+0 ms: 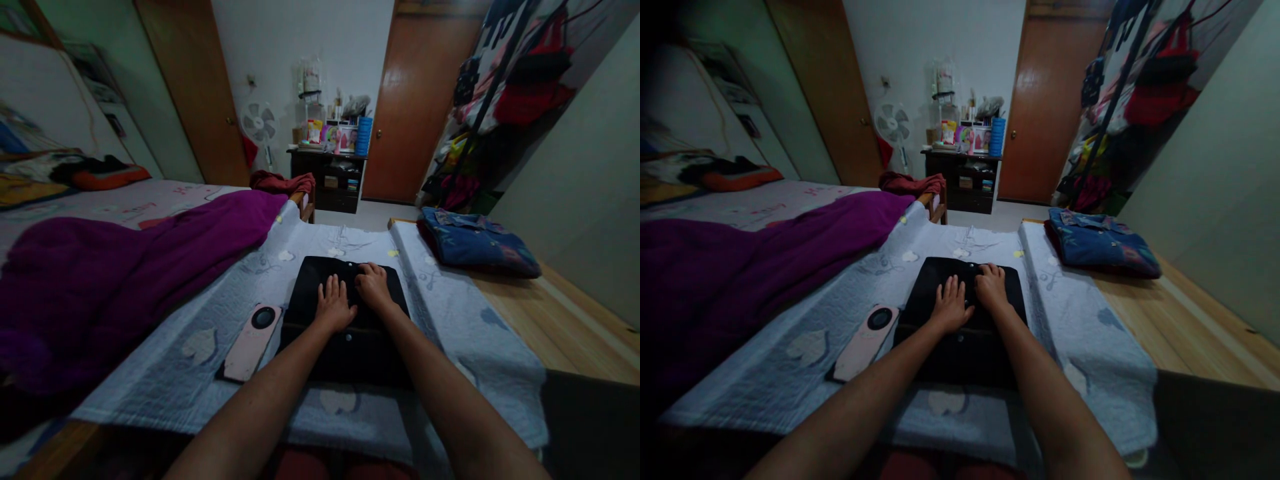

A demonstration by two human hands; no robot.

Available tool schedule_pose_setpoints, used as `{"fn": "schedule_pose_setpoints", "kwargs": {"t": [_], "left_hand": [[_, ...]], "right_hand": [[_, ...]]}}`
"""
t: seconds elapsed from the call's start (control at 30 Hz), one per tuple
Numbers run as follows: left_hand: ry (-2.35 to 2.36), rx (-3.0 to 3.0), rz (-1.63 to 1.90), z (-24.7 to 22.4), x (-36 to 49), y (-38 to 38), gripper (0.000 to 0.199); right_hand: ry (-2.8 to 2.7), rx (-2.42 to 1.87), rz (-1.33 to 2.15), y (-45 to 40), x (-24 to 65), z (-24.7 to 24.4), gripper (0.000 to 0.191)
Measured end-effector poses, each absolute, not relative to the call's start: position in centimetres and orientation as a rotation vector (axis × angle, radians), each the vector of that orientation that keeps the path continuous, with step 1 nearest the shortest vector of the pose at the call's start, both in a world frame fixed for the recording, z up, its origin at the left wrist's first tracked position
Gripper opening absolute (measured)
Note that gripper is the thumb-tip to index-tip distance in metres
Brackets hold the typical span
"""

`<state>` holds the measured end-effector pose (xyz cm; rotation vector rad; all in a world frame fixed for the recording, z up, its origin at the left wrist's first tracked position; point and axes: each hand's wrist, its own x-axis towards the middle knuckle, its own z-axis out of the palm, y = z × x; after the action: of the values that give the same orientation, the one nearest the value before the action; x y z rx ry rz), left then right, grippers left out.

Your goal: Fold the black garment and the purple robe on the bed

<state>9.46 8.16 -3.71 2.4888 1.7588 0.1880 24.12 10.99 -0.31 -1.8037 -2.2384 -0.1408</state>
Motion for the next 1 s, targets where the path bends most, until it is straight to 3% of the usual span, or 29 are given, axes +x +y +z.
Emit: {"fn": "schedule_pose_setpoints", "kwargs": {"t": [0.2, 0.4, 0.57, 1.0], "left_hand": [[1.753, 2.490, 0.222, -3.7, 9.4, 8.1, 0.081], [1.746, 2.497, 0.210, -3.6, 9.4, 8.0, 0.081], [1.740, 2.485, 0.180, -3.2, 9.4, 8.0, 0.081], [1.758, 2.506, 0.169, -3.5, 9.3, 8.0, 0.079]], "right_hand": [[-2.348, -1.709, -0.232, 11.2, 23.5, -0.6, 0.024], [-1.884, -1.776, 0.004, 10.3, 26.4, 0.2, 0.013], [-1.592, -1.603, 0.298, 5.7, 30.9, 0.9, 0.015], [-1.552, -1.793, 0.390, -6.1, 34.7, 1.1, 0.013]]}}
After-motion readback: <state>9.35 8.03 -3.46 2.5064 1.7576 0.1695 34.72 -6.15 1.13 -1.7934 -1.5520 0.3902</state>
